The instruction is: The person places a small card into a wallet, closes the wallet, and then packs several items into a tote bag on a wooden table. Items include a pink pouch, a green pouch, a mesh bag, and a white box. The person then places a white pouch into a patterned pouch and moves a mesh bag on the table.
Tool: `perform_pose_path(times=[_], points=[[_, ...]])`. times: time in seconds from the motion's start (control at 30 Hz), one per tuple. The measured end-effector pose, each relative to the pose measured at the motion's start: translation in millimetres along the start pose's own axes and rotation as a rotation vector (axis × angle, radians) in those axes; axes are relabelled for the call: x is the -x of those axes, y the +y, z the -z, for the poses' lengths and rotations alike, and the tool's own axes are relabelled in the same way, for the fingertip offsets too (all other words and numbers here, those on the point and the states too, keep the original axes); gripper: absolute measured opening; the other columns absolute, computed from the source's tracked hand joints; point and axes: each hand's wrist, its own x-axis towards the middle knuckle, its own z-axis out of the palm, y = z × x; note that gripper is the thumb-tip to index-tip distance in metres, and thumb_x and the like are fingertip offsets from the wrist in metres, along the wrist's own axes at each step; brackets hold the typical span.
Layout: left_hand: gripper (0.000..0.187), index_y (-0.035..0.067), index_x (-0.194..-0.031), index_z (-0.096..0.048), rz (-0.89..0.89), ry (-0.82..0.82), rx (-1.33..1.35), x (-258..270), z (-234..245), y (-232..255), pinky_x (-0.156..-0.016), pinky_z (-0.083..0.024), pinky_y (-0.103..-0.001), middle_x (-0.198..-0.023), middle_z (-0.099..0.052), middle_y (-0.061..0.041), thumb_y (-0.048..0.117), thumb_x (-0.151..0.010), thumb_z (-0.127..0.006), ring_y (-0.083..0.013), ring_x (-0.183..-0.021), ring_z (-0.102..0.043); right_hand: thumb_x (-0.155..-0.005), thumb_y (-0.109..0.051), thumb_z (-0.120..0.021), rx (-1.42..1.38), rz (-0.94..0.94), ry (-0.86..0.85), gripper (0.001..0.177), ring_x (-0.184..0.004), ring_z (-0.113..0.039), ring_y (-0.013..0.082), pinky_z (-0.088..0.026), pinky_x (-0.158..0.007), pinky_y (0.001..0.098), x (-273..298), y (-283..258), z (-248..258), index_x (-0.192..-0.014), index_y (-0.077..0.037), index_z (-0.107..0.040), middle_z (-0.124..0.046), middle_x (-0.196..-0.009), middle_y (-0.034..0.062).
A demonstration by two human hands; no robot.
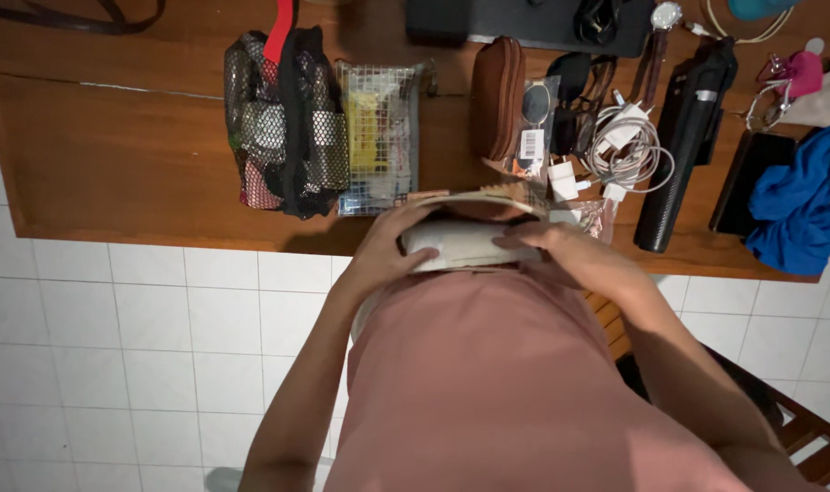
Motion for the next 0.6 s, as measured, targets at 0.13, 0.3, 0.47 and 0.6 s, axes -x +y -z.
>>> perform_pose_path(times=[0.13,0.3,0.47,0.6], points=[[0.063,0.013,-0.145,-0.060,-0.101,0.002,-0.016,-10.3,0.3,6.8,-0.122,-0.032,-0.049,-0.155,-0.054,-0.016,0.026,-0.086,-0.078,-0.0359,-0.146,-0.046,-0.090,-0.016,-0.070,-0.003,-0.178,-0.086,0.045,-0.118,-0.068,0.0284,-0.053,-0.106,0.0403,4.4,-1.6,3.7,-0.135,-0.019,-0.065,-0.067,-0.138,0.0077],[0.062,0.014,-0.143,-0.060,-0.092,-0.050,0.097,-20.8,8.3,12.5,-0.121,-0.043,-0.042,-0.149,-0.060,-0.014,0.023,-0.083,-0.076,-0.0329,-0.141,-0.056,-0.084,-0.026,-0.084,0.087,-0.264,0.421,0.035,-0.127,-0.063,0.0321,-0.051,-0.110,0.0422,4.9,8.2,9.2,-0.106,-0.003,-0.068,-0.072,-0.121,0.0151],[0.067,0.013,-0.142,-0.060,-0.102,0.000,-0.008,-17.9,-0.5,7.4,-0.121,-0.033,-0.046,-0.151,-0.054,-0.017,0.020,-0.079,-0.081,-0.0370,-0.143,-0.046,-0.076,-0.029,-0.085,0.224,0.020,0.470,0.066,-0.127,-0.058,0.0400,-0.047,-0.108,0.0464,-24.8,26.3,-10.5,-0.131,0.001,-0.065,-0.064,-0.134,0.0238],[0.068,0.011,-0.142,-0.059,-0.059,0.023,0.005,-16.9,-5.5,-1.4,-0.121,-0.030,-0.046,-0.154,-0.049,-0.018,0.018,-0.078,-0.083,-0.0378,-0.146,-0.039,-0.082,-0.021,-0.079,0.167,0.083,0.485,0.050,-0.123,-0.065,0.0349,-0.055,-0.102,0.0409,-32.7,42.0,-29.9,-0.128,-0.006,-0.068,-0.067,-0.137,0.0153]])
